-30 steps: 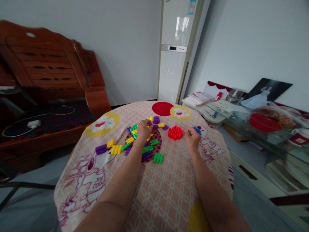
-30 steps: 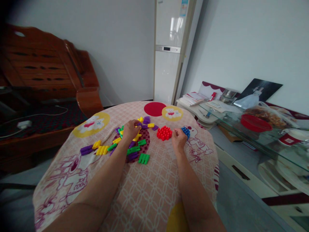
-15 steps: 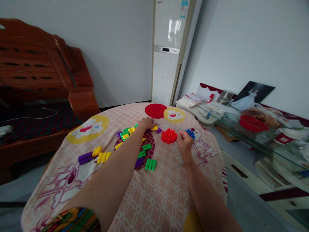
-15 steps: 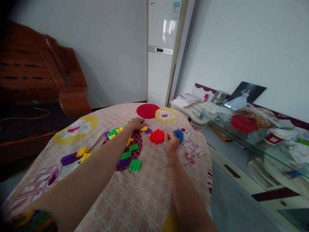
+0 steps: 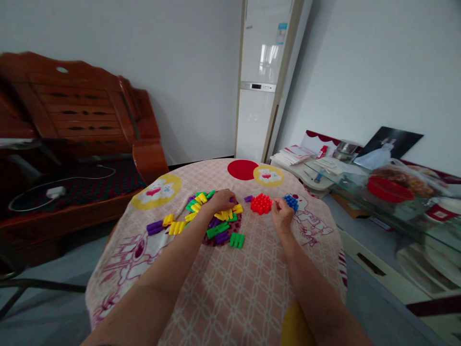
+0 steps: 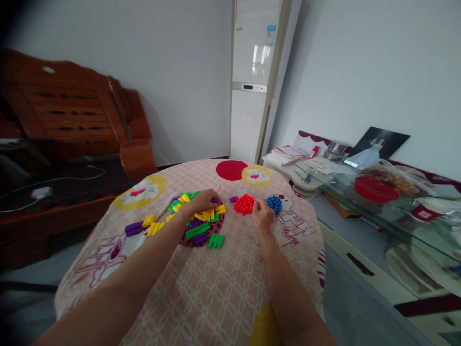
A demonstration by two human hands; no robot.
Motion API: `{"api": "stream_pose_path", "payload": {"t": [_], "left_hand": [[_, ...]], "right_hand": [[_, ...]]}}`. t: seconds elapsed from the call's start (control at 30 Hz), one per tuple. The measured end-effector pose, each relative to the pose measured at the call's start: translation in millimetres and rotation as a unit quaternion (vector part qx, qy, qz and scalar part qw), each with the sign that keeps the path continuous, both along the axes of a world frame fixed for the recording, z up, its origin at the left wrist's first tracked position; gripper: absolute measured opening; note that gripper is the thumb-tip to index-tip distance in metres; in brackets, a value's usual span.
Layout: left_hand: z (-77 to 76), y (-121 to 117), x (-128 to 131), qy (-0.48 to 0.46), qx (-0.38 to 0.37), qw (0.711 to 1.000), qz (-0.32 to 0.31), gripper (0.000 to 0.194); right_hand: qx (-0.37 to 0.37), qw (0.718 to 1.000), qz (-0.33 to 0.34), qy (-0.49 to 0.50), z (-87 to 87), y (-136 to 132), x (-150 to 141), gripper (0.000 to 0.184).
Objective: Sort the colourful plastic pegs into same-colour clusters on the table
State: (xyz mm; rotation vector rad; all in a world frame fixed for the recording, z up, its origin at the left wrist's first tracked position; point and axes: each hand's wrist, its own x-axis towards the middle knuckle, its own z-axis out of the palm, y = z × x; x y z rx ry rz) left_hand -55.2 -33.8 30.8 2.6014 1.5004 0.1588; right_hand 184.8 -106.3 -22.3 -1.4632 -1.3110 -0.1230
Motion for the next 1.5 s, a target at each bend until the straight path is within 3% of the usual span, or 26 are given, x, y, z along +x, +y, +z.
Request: {"api": "stream_pose_path", "payload": {"t": [0.17, 0.23, 0.33, 0.47, 0.63, 0.8, 0.93, 1.13, 1.33, 1.5], "left_hand": [[-6.0, 6.2, 37.0, -0.027, 0.027, 0.998, -0.043, 0.056], [-10.1, 10.5, 51.3, -0.017, 0.013, 0.998, -0.062, 0.05], [-14.1, 11.3, 59.5, 0.003, 0.023, 0.999, -0.029, 0.038], [-15.5, -3.1, 47.3, 0.012, 0.042, 0.999, 0.019, 0.033], [-13.1, -38.3, 22.8, 0.017, 0.047, 0.999, 0.009, 0.028], [-1.3, -61.4, -3.1, -0.093, 0.022, 0.995, -0.014, 0.021], [7.4, -61.8, -24.1, -0.181, 0.038, 0.983, 0.006, 0.022], [7.8, -54.5, -35.5, -0.209, 0.05, 0.972, 0.092, 0.029], [8.3, -52.9, -27.9, -0.199, 0.007, 0.98, 0.018, 0.025], [8.5, -53.7, -28.8, -0.174, -0.045, 0.984, -0.001, 0.022]], "right_hand": [[0.032, 0.999, 0.001, 0.007, -1.3, -12.5, 1.1, 0.029], [0.039, 0.999, 0.0, 0.008, -2.6, -19.5, 2.8, 0.029], [0.029, 1.0, 0.0, 0.005, -4.7, -28.4, 3.4, 0.03], [0.005, 1.0, 0.01, -0.003, -6.2, -33.0, -0.9, 0.029], [0.018, 0.999, 0.028, -0.019, -6.0, -32.9, -9.4, 0.026], [0.029, 0.997, 0.041, -0.052, -7.4, -33.7, -10.3, 0.024], [0.029, 0.997, 0.034, -0.059, -8.5, -34.3, -8.3, 0.022], [0.016, 0.997, 0.039, -0.067, -10.0, -34.8, -7.5, 0.022], [-0.001, 0.997, 0.046, -0.068, -13.0, -35.7, -6.5, 0.021], [-0.026, 0.995, 0.043, -0.084, -11.0, -36.5, -6.8, 0.023]]}}
